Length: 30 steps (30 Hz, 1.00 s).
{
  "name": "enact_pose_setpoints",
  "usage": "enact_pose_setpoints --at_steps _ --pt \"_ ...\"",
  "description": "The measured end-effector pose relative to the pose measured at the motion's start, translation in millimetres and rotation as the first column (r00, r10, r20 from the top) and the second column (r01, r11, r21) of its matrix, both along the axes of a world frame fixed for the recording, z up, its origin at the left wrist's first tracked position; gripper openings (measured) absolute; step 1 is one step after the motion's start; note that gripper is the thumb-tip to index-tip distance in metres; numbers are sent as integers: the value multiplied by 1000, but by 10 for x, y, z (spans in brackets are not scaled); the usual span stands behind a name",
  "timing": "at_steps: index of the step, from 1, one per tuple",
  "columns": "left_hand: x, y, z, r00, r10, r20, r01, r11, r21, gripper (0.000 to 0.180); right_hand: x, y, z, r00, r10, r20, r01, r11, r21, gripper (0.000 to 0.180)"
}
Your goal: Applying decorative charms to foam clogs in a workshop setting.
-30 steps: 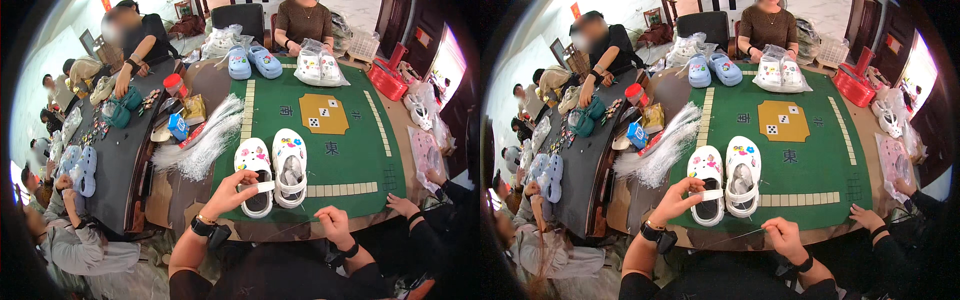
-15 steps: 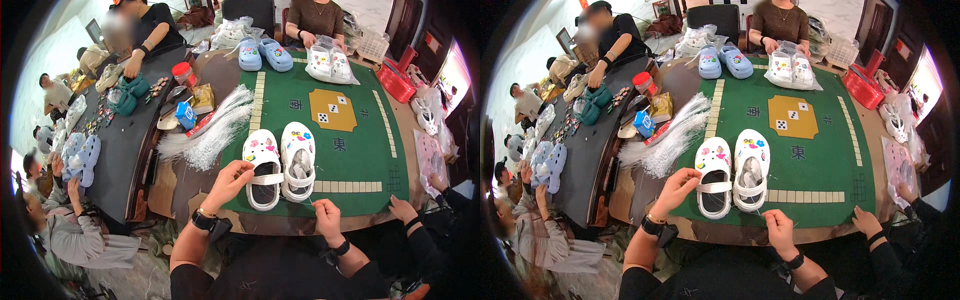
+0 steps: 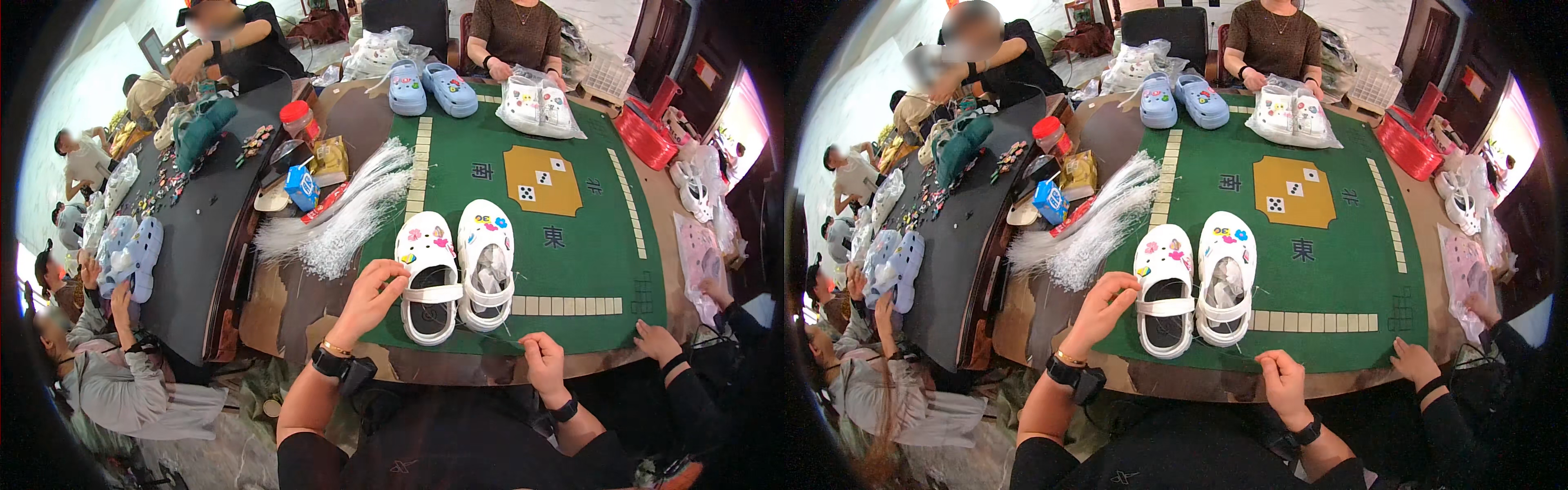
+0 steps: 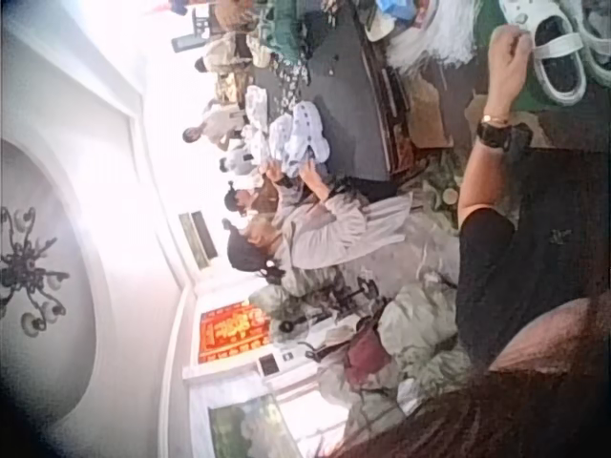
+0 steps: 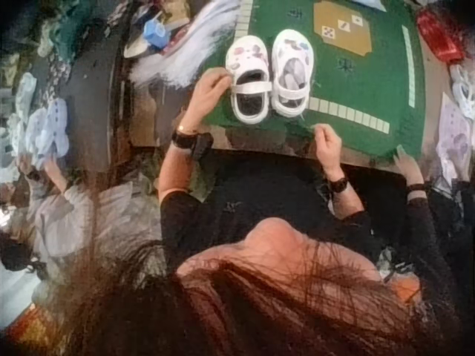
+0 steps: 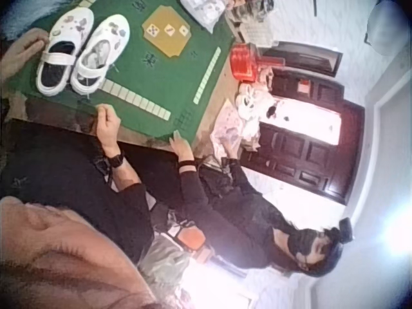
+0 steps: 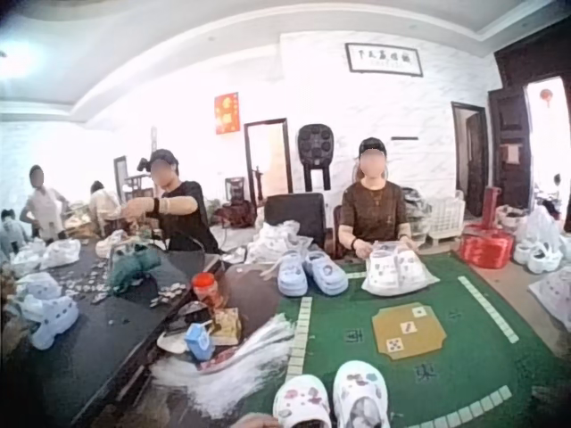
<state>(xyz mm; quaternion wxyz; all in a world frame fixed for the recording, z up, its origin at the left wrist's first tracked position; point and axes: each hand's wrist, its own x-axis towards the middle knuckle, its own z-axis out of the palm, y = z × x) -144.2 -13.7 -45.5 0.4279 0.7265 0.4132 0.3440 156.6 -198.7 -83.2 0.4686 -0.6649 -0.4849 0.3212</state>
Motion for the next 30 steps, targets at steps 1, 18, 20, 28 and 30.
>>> enact_pose_setpoints --at_steps 1,18,20,28,30 --pt "12 4 -58 1000 15 -12 -15 999 47 18 -26 21 3 1000 -10 -8 11 1000 21 14" --pt "425 -23 236 959 110 260 -125 991 41 11 -183 380 193 985 161 66 -164 985 45 11" --pt "487 13 334 953 107 285 -137 987 88 11 -47 312 160 979 137 151 -144 989 37 11" --pt "1083 -24 577 933 -353 -72 354 861 365 11 351 97 213 686 -115 718 -38 980 194 10" --pt "1205 -46 530 905 -403 -138 425 835 349 14 362 62 179 780 -169 603 73 981 181 11"
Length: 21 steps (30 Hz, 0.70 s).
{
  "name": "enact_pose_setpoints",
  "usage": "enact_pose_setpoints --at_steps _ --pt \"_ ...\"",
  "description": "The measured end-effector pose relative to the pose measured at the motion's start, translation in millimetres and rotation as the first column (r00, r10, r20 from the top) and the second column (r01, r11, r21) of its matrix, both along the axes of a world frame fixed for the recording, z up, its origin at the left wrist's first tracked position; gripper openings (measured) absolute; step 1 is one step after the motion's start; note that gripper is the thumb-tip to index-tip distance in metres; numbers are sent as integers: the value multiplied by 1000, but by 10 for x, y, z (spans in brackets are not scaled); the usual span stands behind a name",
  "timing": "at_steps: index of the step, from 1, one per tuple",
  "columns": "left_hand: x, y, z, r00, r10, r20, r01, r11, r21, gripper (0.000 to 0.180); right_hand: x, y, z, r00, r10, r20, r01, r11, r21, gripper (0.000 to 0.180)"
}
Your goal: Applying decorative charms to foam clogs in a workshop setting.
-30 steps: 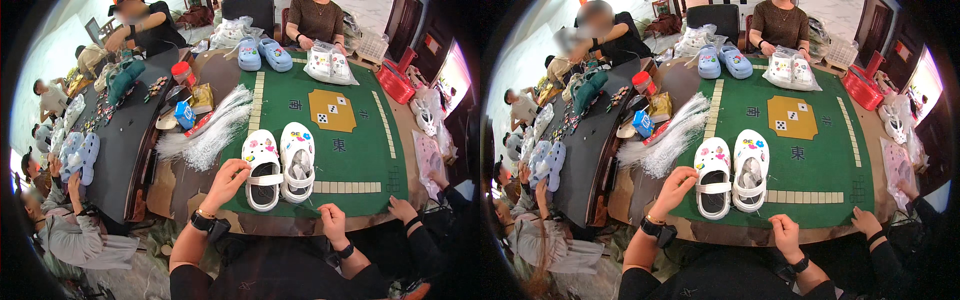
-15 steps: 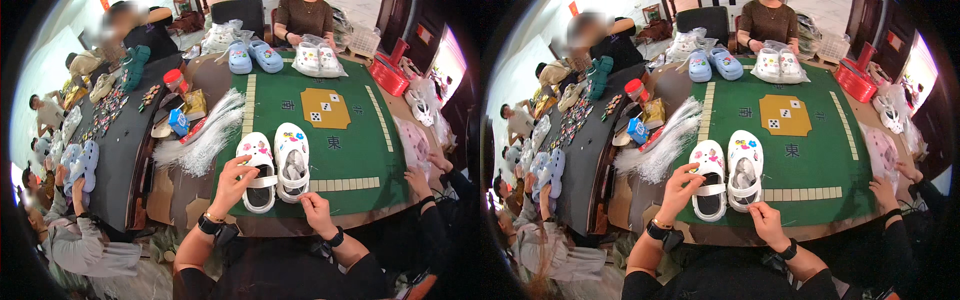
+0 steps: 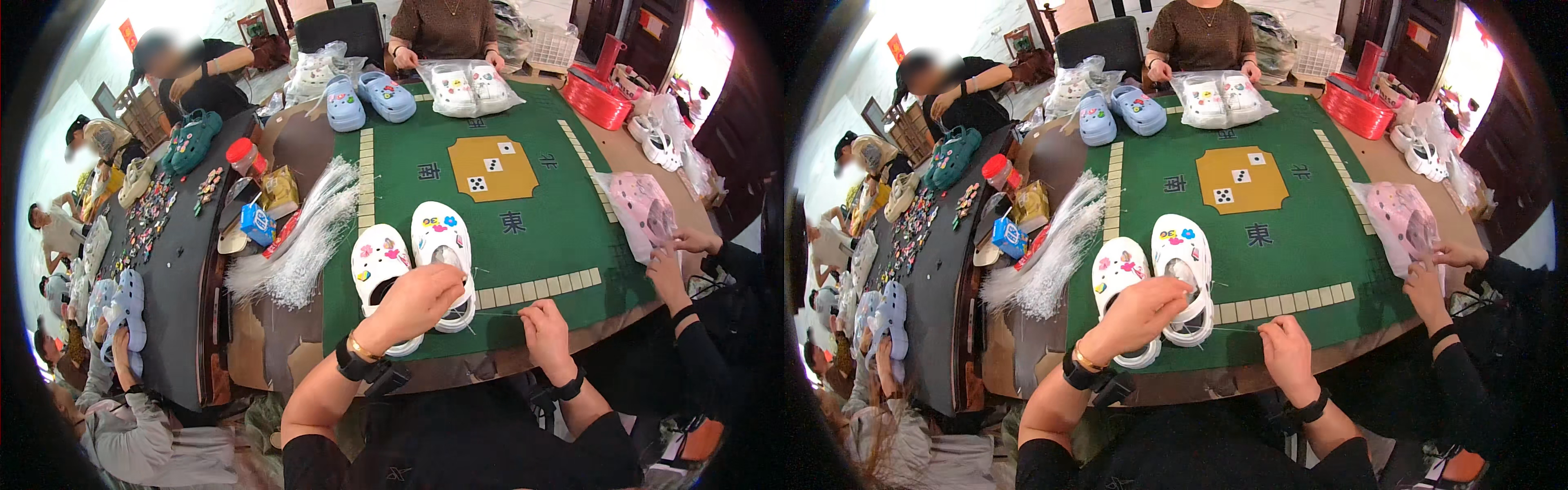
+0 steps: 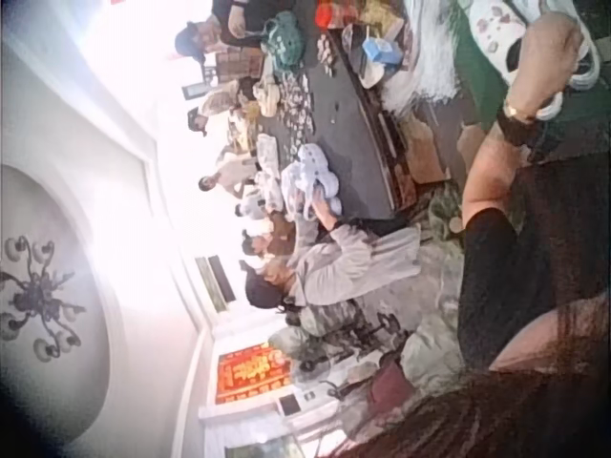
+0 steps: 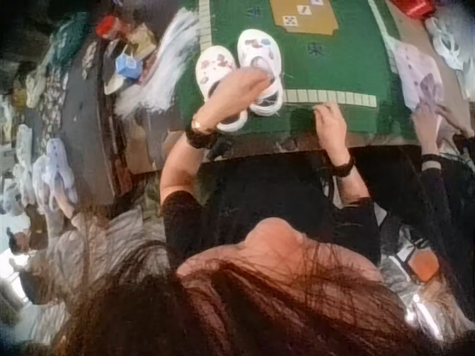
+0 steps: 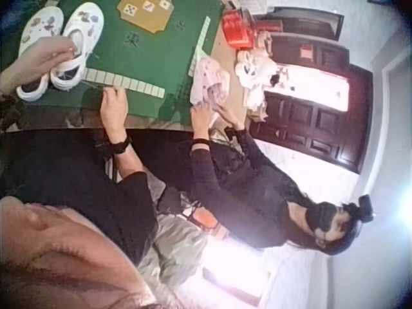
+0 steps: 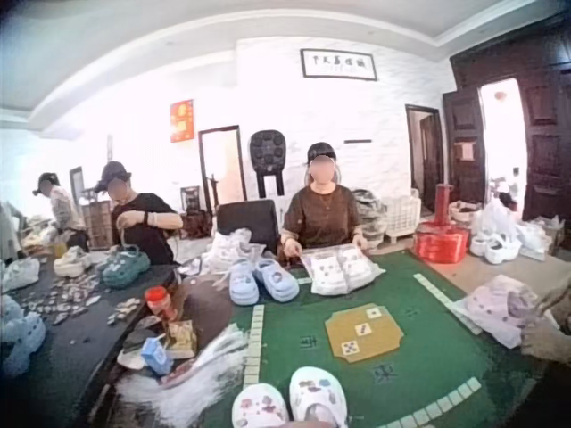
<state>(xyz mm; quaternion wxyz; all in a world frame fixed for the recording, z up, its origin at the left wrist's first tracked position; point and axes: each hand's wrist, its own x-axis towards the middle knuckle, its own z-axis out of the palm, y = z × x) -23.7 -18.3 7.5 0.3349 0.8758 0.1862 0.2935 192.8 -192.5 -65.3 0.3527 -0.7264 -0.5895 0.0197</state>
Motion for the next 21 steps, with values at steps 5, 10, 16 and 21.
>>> enact_pose_setpoints --at_steps 5,10,16,21 --pt "59 45 -17 976 37 -216 -50 997 -55 19 -101 -40 115 981 191 -44 -186 977 104 13" --pt "44 88 -90 957 101 -271 -151 974 -171 20 -316 50 94 813 580 -37 -569 807 159 22" --pt "116 172 -54 921 34 -387 -127 968 -217 22 -328 395 -35 737 674 48 -668 716 201 25" --pt "210 213 -191 942 32 -335 -92 982 -166 24 -280 639 -44 703 707 76 -705 678 210 22"
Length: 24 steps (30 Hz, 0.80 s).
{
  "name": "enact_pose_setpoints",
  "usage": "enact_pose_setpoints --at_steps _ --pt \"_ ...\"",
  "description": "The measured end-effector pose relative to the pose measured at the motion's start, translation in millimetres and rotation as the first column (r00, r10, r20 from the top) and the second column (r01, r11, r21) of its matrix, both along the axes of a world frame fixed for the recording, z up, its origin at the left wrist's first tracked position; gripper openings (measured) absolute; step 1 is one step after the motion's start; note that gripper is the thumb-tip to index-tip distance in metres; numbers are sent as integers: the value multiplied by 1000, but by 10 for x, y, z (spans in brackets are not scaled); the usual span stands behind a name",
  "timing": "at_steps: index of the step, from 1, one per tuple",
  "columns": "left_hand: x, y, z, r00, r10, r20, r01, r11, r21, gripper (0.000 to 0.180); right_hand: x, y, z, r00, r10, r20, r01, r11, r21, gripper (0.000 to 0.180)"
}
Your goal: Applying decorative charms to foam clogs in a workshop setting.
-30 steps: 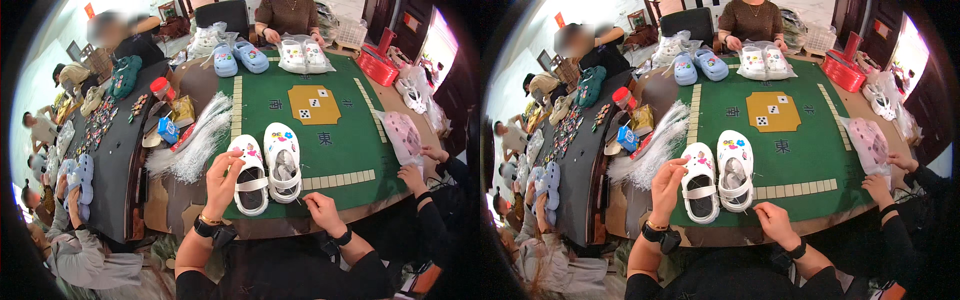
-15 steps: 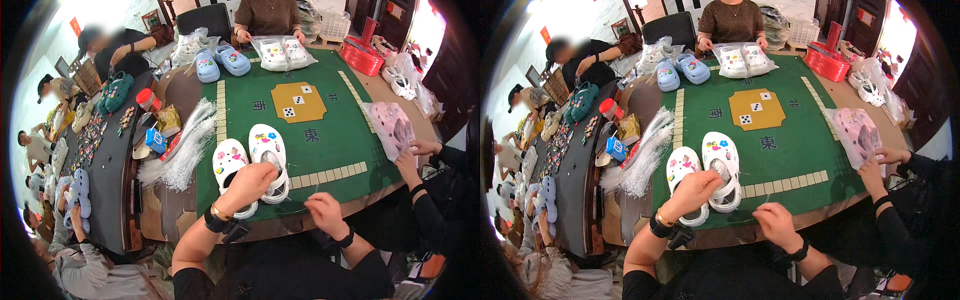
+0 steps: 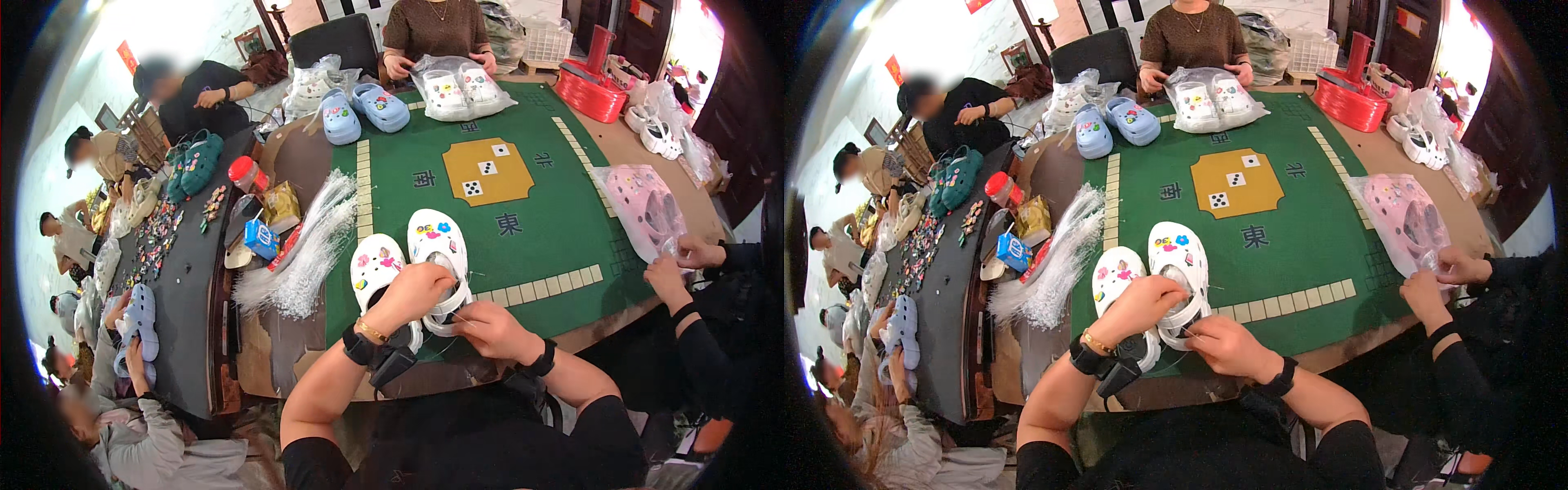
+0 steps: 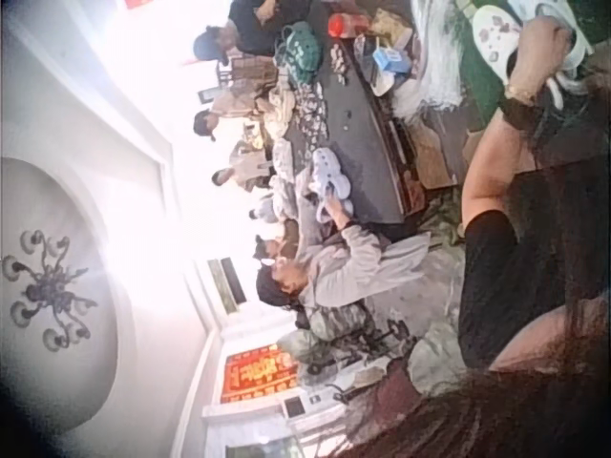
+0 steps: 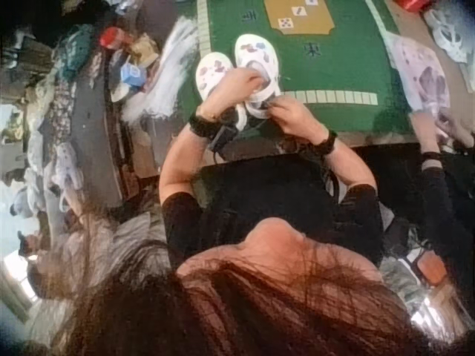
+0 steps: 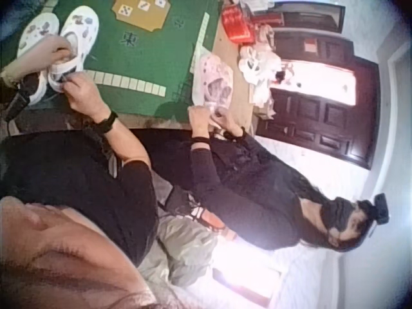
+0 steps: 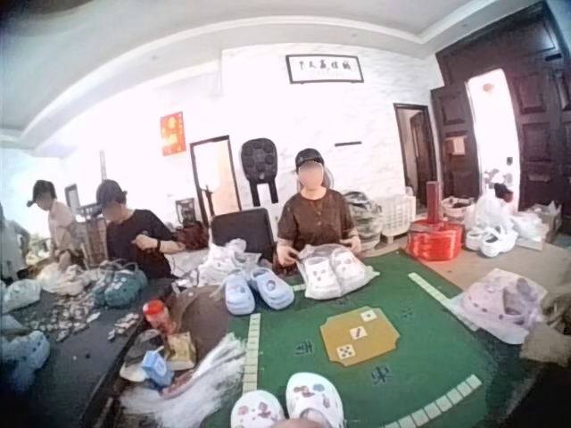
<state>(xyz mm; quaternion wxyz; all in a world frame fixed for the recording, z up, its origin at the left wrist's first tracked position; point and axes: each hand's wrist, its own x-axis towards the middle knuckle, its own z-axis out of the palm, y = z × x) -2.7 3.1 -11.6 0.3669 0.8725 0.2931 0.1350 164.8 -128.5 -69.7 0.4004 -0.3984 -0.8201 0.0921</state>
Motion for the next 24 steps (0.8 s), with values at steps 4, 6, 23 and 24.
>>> enact_pose_setpoints --at_steps 4,6,23,24 --pt "56 12 -113 999 -42 18 40 995 95 28 28 86 10 1000 -9 -19 9 1000 17 23" --pt "69 20 -53 997 -44 -61 48 996 76 28 51 96 -3 1000 -12 -21 12 1000 22 24" --pt "65 -102 134 997 65 -30 -56 969 240 18 121 77 74 991 -77 -113 83 995 52 29" --pt "27 -151 211 994 101 38 -108 953 284 15 124 67 71 990 -91 -110 98 993 59 29"
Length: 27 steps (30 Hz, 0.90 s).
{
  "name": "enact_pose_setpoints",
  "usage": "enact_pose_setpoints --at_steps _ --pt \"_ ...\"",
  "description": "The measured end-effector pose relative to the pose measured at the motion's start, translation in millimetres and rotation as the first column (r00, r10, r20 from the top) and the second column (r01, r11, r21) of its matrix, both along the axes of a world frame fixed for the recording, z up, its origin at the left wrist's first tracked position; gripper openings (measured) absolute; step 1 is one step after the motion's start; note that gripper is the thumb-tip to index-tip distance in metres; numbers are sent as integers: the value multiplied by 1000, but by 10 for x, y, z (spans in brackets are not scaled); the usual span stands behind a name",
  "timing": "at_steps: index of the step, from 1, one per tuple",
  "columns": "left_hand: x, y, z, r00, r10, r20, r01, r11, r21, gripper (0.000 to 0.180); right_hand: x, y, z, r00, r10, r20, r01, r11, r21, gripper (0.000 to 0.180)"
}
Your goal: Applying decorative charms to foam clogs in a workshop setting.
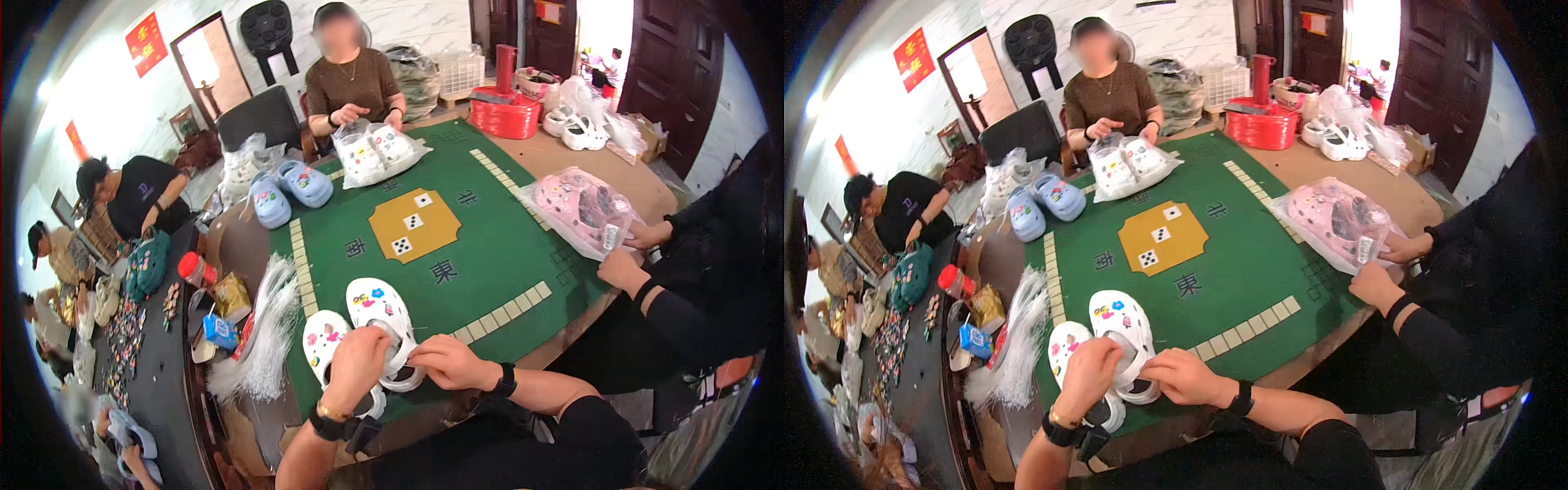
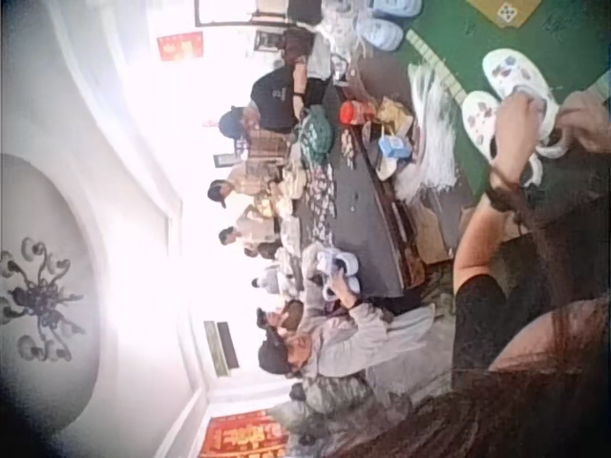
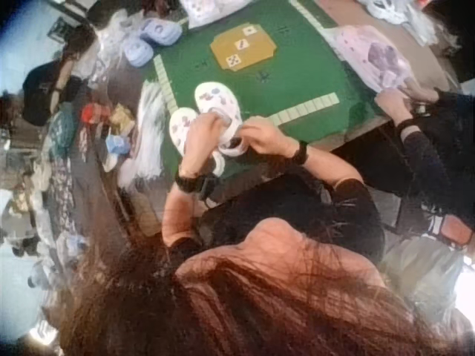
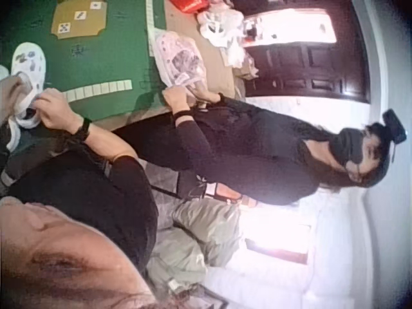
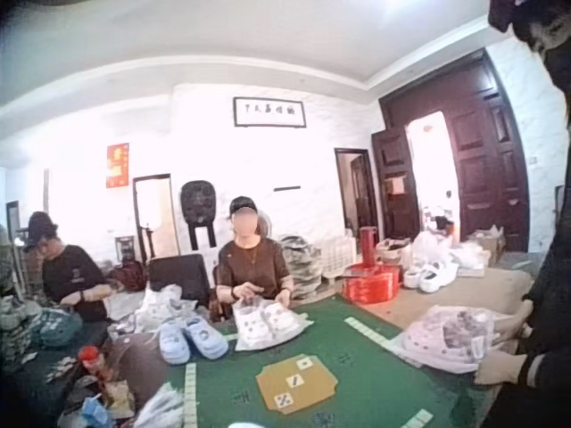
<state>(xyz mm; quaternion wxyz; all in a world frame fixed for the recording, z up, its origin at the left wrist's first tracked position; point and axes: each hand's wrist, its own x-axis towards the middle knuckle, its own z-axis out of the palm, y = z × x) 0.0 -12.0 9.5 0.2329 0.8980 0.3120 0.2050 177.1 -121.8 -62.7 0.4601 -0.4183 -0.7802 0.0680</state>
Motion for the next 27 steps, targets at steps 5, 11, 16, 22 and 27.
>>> enact_pose_setpoints --at_steps 5,11,16,22,27 --pt "-93 -125 112 981 72 178 -86 994 70 10 -66 34 220 905 -207 -372 179 978 -109 26" --pt "-9 -239 165 949 132 287 -89 983 -159 11 -301 205 357 881 -176 -439 28 946 -323 17" --pt "-146 -213 171 938 160 309 -69 956 -285 20 -395 260 379 684 -245 -687 -156 871 -466 14" --pt "-237 -178 48 862 211 462 -2 911 -413 18 -446 283 536 820 -257 -512 34 914 -404 17" --pt "-226 -207 41 890 179 419 -1 921 -390 17 -492 275 546 828 -300 -473 78 898 -434 14"
